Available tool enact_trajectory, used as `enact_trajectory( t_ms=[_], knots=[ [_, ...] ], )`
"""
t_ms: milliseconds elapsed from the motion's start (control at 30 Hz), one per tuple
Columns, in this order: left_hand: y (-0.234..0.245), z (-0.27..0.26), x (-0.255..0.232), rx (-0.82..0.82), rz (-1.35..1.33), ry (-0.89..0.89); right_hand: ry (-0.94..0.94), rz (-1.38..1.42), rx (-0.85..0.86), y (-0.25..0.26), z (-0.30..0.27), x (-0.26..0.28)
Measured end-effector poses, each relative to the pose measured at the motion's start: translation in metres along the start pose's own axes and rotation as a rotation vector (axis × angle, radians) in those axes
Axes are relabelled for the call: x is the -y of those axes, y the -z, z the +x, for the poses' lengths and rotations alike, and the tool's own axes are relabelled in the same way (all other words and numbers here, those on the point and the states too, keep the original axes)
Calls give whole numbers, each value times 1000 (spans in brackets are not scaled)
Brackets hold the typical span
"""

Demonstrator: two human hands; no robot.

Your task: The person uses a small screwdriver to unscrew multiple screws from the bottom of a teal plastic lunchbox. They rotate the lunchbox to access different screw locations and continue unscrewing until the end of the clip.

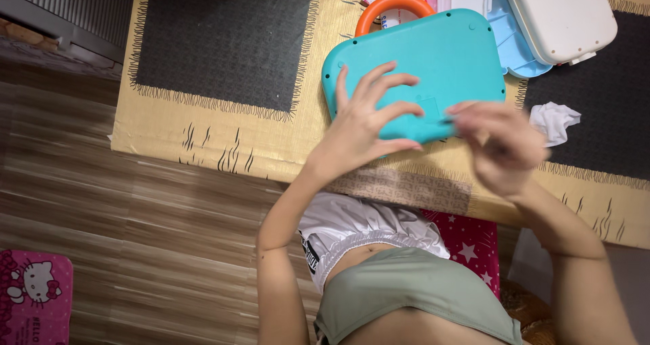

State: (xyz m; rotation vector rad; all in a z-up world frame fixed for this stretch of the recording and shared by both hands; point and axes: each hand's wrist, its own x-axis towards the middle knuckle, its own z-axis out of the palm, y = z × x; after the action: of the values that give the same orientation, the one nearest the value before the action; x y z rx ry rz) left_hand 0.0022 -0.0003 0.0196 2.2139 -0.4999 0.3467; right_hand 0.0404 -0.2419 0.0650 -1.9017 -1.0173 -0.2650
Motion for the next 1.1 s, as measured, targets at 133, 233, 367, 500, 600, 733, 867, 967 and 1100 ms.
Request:
enact_trajectory(
  t_ms=[133,233,367,500,600,733,867,967,1100],
  knots=[
    [9,-25,5,-73,71,157,-247,-287,-150,36,2,-36],
    [-3,-48,0,-230,26,373,-227,-670,16,43,-1,-80],
    [-24,-56,7,-251,-200,529,-852,-258,195,32,-13,-126],
    [-31,-46,25,-387,-336,489,-879,291,82,40,-16,-129],
    [-39,-30,32,-496,-551,462,-755,610,-69,52,-3,-106],
    [-70,7,56,-801,-1403,608,-279,469,-152,66,25,-62],
    [-119,48,112,-819,-2319,729,539,-231,-75,50,40,-27],
    [-167,56,123,-645,-809,784,820,-478,-43,28,45,-15],
    [-179,66,129,-832,-1543,835,858,-558,-36,15,44,-12]
  ],
)
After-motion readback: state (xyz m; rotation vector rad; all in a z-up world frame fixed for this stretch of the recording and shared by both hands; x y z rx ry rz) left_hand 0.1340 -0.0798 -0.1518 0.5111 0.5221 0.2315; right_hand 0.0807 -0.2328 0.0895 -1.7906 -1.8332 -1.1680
